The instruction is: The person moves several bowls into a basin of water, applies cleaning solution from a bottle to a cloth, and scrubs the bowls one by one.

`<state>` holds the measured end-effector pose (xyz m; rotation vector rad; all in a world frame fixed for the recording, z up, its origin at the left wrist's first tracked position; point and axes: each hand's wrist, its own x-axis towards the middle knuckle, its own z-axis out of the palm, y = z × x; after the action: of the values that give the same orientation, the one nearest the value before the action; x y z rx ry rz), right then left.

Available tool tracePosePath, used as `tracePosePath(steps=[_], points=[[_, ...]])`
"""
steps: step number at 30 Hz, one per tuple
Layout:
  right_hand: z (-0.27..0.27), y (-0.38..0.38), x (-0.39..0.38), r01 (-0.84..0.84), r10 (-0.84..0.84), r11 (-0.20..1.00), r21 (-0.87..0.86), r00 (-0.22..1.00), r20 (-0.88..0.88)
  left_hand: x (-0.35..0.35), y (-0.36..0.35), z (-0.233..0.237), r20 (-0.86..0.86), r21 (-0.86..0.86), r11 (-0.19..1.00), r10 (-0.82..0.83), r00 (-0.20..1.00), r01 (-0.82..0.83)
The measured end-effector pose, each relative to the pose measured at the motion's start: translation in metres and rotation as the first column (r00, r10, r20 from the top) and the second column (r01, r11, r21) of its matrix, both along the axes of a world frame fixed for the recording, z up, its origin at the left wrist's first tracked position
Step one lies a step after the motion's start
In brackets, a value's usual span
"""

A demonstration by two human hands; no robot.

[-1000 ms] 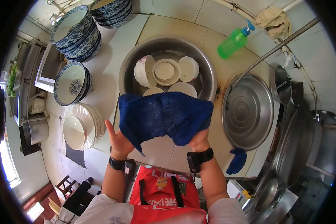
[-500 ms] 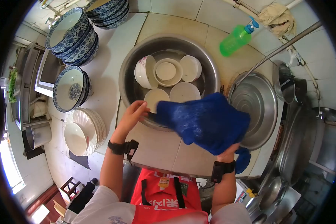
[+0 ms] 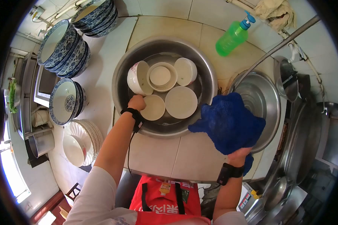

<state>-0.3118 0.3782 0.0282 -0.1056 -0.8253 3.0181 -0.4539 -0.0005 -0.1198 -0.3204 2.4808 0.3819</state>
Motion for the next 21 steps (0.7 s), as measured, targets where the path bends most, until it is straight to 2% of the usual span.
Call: tracePosePath(steps=[4, 5, 7, 8, 10, 11, 12, 13, 14, 16, 17, 18, 19, 20, 21], points=[[0.004, -0.02, -0.019, -0.01, 0.01, 1.0, 0.002, 0.999, -0.041, 0.001, -0.008, -0.044, 0.039, 0.018, 0.996, 0.081, 0.996, -0.082], [0.009, -0.029, -0.027, -0.052, 0.051, 0.998, -0.043, 0.998, -0.028, -0.001, -0.014, -0.061, 0.042, 0.014, 0.997, 0.079, 0.996, -0.079], [0.012, -0.045, -0.039, -0.096, 0.095, 0.991, -0.092, 0.995, -0.013, -0.006, -0.022, -0.089, 0.273, -0.031, 0.987, -0.141, 0.952, 0.155], [0.013, -0.05, -0.045, -0.11, 0.106, 0.991, -0.077, 0.993, -0.057, -0.003, -0.023, -0.093, 0.274, -0.031, 0.988, -0.139, 0.952, 0.154], [0.02, -0.063, -0.059, -0.126, 0.119, 0.99, -0.058, 0.986, -0.115, -0.008, -0.018, -0.079, 0.348, -0.036, 0.91, -0.376, 0.859, 0.413], [0.027, -0.072, -0.062, -0.165, 0.148, 0.981, -0.104, 0.977, -0.155, -0.009, -0.016, -0.071, 0.349, -0.037, 0.91, -0.376, 0.858, 0.414], [0.031, -0.078, -0.061, -0.205, 0.175, 0.967, -0.151, 0.965, -0.193, -0.008, -0.015, -0.062, 0.345, 0.078, 0.973, -0.232, 0.909, 0.219], [0.027, -0.078, -0.059, -0.207, 0.176, 0.966, -0.156, 0.966, -0.192, -0.007, -0.015, -0.051, 0.356, 0.189, 0.982, -0.079, 0.931, 0.011], [0.019, -0.077, -0.055, -0.163, 0.141, 0.975, -0.152, 0.979, -0.148, -0.005, -0.015, -0.039, 0.354, 0.185, 0.983, -0.078, 0.932, 0.011], [0.009, -0.074, -0.051, -0.12, 0.104, 0.982, -0.145, 0.989, -0.108, 0.005, -0.011, -0.014, 0.149, 0.126, 0.922, -0.383, 0.912, 0.366], [0.005, -0.072, -0.05, -0.098, 0.096, 0.985, -0.14, 0.995, -0.022, 0.01, -0.007, -0.003, 0.148, 0.124, 0.922, -0.383, 0.912, 0.367], [0.004, -0.071, -0.048, -0.076, 0.085, 0.988, -0.135, 0.994, 0.064, 0.016, -0.003, 0.006, 0.03, 0.097, 0.956, -0.282, 0.959, 0.278], [0.007, -0.073, -0.048, -0.073, 0.082, 0.988, -0.139, 0.995, 0.063, 0.022, 0.0, 0.016, -0.091, 0.082, 0.979, -0.178, 0.98, 0.185], [0.011, -0.076, -0.048, -0.109, 0.114, 0.982, -0.157, 0.993, 0.022, 0.028, 0.0, 0.025, -0.091, 0.078, 0.979, -0.182, 0.979, 0.189], [0.017, -0.079, -0.049, -0.145, 0.144, 0.974, -0.173, 0.989, -0.02, 0.033, 0.001, 0.037, -0.185, -0.004, 0.962, -0.268, 0.946, 0.272]])
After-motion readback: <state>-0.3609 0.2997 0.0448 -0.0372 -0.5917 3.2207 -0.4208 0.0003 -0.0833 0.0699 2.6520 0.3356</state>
